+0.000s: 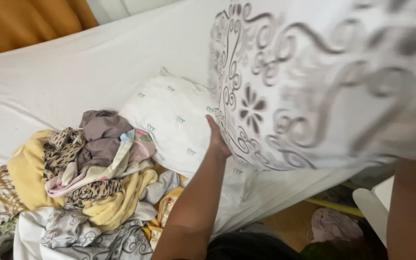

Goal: The person puts a patterned pillowcase on a pillow, smoothing it out and placing it on a nearby surface. They then pick up a second pillow and a checkered pillowcase, insert the pillow into the case, and smooth the fabric to fit.

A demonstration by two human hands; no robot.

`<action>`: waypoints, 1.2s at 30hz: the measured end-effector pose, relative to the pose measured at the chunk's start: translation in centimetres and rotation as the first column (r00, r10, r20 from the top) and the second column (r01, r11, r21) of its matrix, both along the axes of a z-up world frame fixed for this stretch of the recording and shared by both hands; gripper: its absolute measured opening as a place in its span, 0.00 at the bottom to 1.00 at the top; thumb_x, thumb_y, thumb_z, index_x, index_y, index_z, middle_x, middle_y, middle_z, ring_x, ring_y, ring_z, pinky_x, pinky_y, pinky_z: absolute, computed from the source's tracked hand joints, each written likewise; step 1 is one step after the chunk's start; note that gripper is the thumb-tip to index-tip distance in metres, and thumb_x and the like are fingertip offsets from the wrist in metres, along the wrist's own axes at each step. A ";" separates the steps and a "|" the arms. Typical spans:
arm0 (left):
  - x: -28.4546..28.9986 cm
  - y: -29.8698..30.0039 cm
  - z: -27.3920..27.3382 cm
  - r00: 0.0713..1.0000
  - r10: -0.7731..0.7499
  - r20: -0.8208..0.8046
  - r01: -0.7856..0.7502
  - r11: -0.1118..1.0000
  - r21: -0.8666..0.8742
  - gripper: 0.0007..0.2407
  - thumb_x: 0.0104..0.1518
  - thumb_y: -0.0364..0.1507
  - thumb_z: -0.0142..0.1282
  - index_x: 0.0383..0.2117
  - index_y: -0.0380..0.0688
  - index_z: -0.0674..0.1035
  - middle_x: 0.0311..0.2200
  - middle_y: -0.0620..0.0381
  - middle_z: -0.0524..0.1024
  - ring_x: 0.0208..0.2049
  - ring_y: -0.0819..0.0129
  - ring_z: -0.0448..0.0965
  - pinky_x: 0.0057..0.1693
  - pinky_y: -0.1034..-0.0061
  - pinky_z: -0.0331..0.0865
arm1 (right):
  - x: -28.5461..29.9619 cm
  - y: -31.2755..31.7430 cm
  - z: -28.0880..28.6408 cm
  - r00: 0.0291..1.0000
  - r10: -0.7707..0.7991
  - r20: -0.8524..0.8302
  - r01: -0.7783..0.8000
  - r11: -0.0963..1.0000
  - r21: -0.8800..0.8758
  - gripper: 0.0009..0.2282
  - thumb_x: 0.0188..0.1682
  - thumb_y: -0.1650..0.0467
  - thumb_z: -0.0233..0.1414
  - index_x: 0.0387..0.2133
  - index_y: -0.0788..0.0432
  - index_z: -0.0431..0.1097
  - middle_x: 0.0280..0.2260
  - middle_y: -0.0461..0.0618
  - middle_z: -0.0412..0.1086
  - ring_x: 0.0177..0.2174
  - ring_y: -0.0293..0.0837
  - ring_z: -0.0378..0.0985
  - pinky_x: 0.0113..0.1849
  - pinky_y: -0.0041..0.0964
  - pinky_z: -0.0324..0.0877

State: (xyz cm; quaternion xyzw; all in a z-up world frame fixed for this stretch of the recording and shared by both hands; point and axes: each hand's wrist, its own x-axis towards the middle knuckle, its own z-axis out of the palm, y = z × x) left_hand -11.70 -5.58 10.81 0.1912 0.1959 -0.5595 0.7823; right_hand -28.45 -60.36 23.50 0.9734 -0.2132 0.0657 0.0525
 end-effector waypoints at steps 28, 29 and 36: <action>2.2 5.2 -6.1 -0.400 -0.900 0.174 -0.657 0.414 0.630 0.34 0.61 0.54 0.46 0.71 0.50 0.59 0.74 0.44 0.44 0.74 0.40 0.36 0.71 0.37 0.31 | 5.0 43.8 -22.6 0.974 -0.199 0.109 0.125 0.873 0.472 0.33 0.56 0.53 0.44 0.71 0.56 0.49 0.71 0.69 0.33 0.69 0.68 0.31 0.62 0.72 0.26; 2.9 5.0 -6.6 -0.347 -0.927 0.142 -0.621 0.340 0.706 0.37 0.58 0.56 0.46 0.70 0.47 0.57 0.73 0.42 0.42 0.72 0.37 0.34 0.69 0.36 0.29 | 4.8 43.9 -23.6 0.974 -0.202 0.103 0.122 0.850 0.513 0.33 0.55 0.53 0.44 0.70 0.55 0.50 0.71 0.68 0.34 0.69 0.69 0.32 0.63 0.72 0.27; 10.1 -0.7 -11.8 -0.364 -0.927 0.089 -0.548 0.290 0.785 0.38 0.57 0.58 0.44 0.69 0.47 0.57 0.72 0.42 0.39 0.71 0.38 0.30 0.67 0.37 0.26 | 14.3 37.0 -28.8 0.983 -0.165 -0.080 0.182 0.825 0.535 0.34 0.54 0.52 0.44 0.71 0.53 0.47 0.71 0.67 0.35 0.69 0.68 0.33 0.62 0.72 0.30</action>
